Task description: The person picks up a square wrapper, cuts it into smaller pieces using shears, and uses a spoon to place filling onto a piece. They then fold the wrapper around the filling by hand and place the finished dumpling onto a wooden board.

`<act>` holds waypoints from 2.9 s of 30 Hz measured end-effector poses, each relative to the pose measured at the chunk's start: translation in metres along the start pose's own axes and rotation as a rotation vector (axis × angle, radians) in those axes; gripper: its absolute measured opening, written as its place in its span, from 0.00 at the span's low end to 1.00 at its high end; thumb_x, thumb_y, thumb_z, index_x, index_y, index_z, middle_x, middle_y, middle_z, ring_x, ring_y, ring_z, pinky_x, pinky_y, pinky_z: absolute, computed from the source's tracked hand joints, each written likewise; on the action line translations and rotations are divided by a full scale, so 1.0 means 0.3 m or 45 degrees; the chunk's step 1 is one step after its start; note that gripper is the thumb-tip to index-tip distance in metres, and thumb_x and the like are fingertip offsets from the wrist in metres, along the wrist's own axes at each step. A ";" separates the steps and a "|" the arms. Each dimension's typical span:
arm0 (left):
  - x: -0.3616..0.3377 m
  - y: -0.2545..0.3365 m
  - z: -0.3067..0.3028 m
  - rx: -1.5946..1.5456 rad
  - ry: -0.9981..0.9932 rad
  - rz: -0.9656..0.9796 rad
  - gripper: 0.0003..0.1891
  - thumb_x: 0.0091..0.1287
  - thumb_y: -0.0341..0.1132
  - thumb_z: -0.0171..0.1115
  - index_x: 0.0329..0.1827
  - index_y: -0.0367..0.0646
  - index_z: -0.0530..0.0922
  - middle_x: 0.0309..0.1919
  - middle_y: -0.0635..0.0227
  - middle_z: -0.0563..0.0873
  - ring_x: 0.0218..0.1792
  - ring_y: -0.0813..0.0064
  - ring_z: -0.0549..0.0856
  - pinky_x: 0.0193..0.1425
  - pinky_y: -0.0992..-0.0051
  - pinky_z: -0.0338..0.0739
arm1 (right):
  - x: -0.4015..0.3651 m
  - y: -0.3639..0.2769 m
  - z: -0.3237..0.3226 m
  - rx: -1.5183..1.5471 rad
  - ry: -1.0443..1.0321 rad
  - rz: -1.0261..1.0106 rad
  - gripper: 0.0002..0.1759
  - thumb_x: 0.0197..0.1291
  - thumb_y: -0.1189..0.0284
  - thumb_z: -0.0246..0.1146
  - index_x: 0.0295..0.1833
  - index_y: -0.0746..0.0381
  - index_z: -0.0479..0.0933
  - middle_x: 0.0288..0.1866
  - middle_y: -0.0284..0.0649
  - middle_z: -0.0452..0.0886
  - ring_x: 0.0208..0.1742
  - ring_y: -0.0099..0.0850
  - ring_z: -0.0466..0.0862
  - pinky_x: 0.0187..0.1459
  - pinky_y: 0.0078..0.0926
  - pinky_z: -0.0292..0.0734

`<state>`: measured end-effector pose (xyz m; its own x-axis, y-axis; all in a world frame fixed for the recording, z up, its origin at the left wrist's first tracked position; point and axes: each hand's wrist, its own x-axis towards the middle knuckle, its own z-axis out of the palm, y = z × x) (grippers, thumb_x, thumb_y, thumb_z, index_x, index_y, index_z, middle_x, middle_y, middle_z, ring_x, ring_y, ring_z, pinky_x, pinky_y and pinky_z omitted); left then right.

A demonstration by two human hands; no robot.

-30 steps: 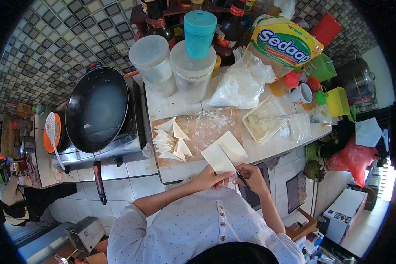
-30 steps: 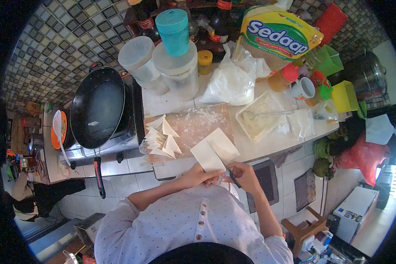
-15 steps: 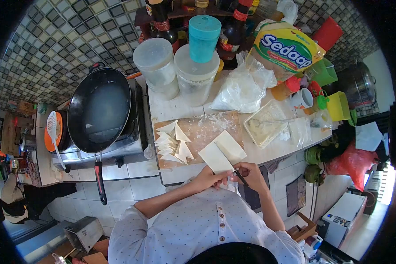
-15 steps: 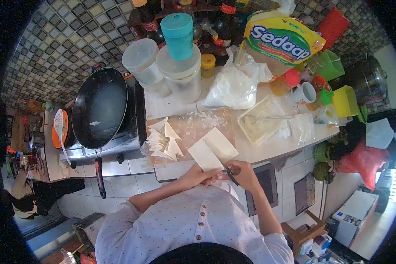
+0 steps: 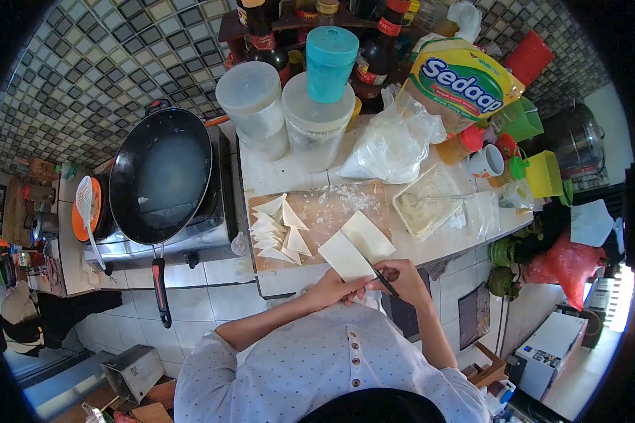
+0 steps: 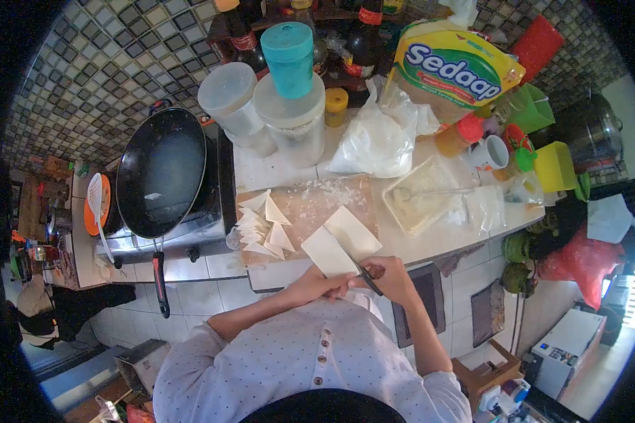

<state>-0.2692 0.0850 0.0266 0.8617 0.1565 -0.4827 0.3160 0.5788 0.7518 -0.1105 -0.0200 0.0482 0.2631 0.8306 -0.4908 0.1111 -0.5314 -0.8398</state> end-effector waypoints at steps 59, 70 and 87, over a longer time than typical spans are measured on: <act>-0.097 0.109 0.015 -0.152 0.112 0.324 0.24 0.70 0.44 0.37 0.63 0.37 0.57 0.36 0.59 0.79 0.39 0.74 0.76 0.45 0.75 0.70 | -0.032 0.034 0.007 -0.972 0.764 -0.418 0.19 0.53 0.68 0.58 0.51 0.62 0.71 0.46 0.44 0.74 0.38 0.43 0.77 0.39 0.33 0.74; -0.033 0.139 -0.035 -0.208 0.045 0.566 0.24 0.69 0.38 0.41 0.63 0.34 0.53 0.42 0.63 0.74 0.41 0.74 0.75 0.46 0.73 0.69 | 0.003 0.057 0.068 0.446 0.456 -0.099 0.14 0.59 0.66 0.56 0.28 0.65 0.74 0.17 0.32 0.70 0.20 0.17 0.69 0.20 0.16 0.60; -0.003 0.091 -0.012 -0.752 0.142 0.251 0.17 0.62 0.40 0.51 0.51 0.40 0.67 0.37 0.66 0.76 0.42 0.70 0.78 0.50 0.66 0.73 | 0.068 -0.108 0.097 1.206 0.474 0.002 0.10 0.59 0.66 0.57 0.28 0.58 0.69 0.14 0.26 0.63 0.11 0.12 0.57 0.11 0.10 0.47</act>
<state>-0.2628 0.1036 0.0461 0.8245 0.3694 -0.4287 -0.1445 0.8698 0.4717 -0.1367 0.0191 0.0586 0.5623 0.6393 -0.5244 -0.6517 -0.0478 -0.7570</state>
